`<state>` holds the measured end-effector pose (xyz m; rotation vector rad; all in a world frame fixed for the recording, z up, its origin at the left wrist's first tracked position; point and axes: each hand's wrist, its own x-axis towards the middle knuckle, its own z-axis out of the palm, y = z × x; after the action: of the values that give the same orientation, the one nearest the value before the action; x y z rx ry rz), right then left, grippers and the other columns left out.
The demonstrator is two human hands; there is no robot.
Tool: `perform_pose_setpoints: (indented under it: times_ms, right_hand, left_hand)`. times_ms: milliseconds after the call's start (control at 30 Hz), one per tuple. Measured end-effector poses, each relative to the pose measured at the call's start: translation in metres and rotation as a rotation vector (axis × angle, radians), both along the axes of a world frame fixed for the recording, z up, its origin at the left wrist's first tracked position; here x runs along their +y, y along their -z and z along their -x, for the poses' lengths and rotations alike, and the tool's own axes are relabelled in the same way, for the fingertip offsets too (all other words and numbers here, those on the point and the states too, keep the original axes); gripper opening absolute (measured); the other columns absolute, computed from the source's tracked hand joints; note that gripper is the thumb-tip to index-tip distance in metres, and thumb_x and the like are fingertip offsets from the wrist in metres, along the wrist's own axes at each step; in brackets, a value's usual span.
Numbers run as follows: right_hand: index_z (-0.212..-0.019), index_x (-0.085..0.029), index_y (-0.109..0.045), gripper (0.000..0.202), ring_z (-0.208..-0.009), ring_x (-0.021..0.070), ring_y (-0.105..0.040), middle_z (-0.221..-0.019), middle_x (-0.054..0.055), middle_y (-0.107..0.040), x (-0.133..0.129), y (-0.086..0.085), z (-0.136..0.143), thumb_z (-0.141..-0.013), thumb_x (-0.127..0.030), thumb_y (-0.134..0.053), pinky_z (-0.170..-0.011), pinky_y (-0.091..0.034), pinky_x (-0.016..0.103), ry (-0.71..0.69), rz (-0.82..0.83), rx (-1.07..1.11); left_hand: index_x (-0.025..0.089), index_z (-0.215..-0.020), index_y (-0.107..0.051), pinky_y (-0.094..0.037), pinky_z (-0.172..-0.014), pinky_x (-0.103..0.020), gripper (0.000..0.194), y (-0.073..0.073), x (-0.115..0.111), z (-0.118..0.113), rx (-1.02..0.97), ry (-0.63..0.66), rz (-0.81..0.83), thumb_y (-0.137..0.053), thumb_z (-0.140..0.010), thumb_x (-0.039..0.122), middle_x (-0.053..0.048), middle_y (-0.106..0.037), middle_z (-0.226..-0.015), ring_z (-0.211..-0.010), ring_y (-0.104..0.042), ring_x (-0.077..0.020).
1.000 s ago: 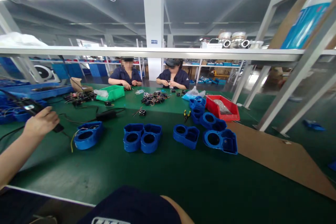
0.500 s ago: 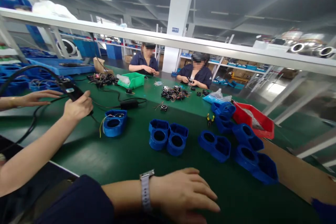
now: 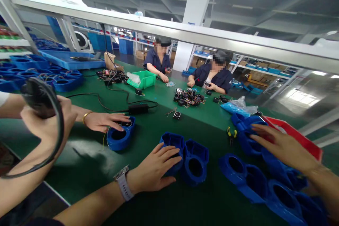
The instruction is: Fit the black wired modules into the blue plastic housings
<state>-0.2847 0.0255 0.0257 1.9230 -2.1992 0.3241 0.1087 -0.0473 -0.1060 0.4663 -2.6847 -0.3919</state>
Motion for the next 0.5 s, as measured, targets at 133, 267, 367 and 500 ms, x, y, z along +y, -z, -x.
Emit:
perform_pose_setpoints:
  times_ms: [133, 267, 367, 500]
  right_hand:
    - [-0.124, -0.025, -0.055, 0.037, -0.12, 0.0181, -0.052, -0.13, 0.003, -0.058, -0.121, 0.048, -0.08, -0.087, -0.028, -0.055, -0.103, -0.039, 0.029, -0.178, -0.322, -0.005]
    - [-0.116, -0.015, -0.058, 0.047, -0.098, 0.0296, -0.064, -0.101, 0.015, -0.068, -0.222, 0.102, -0.142, -0.089, -0.052, -0.05, -0.083, -0.05, 0.043, -0.046, -0.388, 0.012]
    - [-0.116, -0.01, -0.055, 0.062, -0.091, 0.0284, -0.065, -0.096, 0.016, -0.067, -0.263, 0.126, -0.155, -0.089, -0.064, -0.041, -0.077, -0.051, 0.044, 0.06, -0.381, -0.016]
    - [-0.112, -0.014, -0.057, 0.039, -0.086, 0.0201, -0.064, -0.099, 0.008, -0.065, -0.277, 0.135, -0.156, -0.09, -0.047, -0.054, -0.075, -0.052, 0.038, 0.01, -0.415, -0.1]
  left_hand:
    - [0.022, -0.133, -0.044, -0.02, -0.113, -0.051, 0.054, 0.013, -0.019, 0.01, 0.012, 0.026, 0.005, -0.06, -0.086, 0.043, -0.007, -0.05, -0.137, -0.128, -0.042, -0.0246]
    - [0.019, -0.126, -0.049, -0.04, -0.098, -0.036, 0.047, 0.049, -0.011, 0.027, 0.084, 0.043, 0.21, -0.061, -0.087, 0.044, -0.005, -0.064, -0.113, -0.106, -0.056, -0.0194]
    - [0.019, -0.118, -0.053, -0.045, -0.076, -0.025, 0.03, 0.075, -0.001, 0.041, 0.212, 0.041, 0.441, -0.059, -0.091, 0.031, 0.001, -0.068, -0.091, -0.086, -0.06, -0.0137]
    - [0.019, -0.121, -0.051, -0.045, -0.082, -0.023, 0.028, 0.055, -0.014, 0.032, 0.324, 0.071, 0.354, -0.054, -0.094, 0.028, 0.005, -0.068, -0.094, -0.09, -0.06, -0.0107]
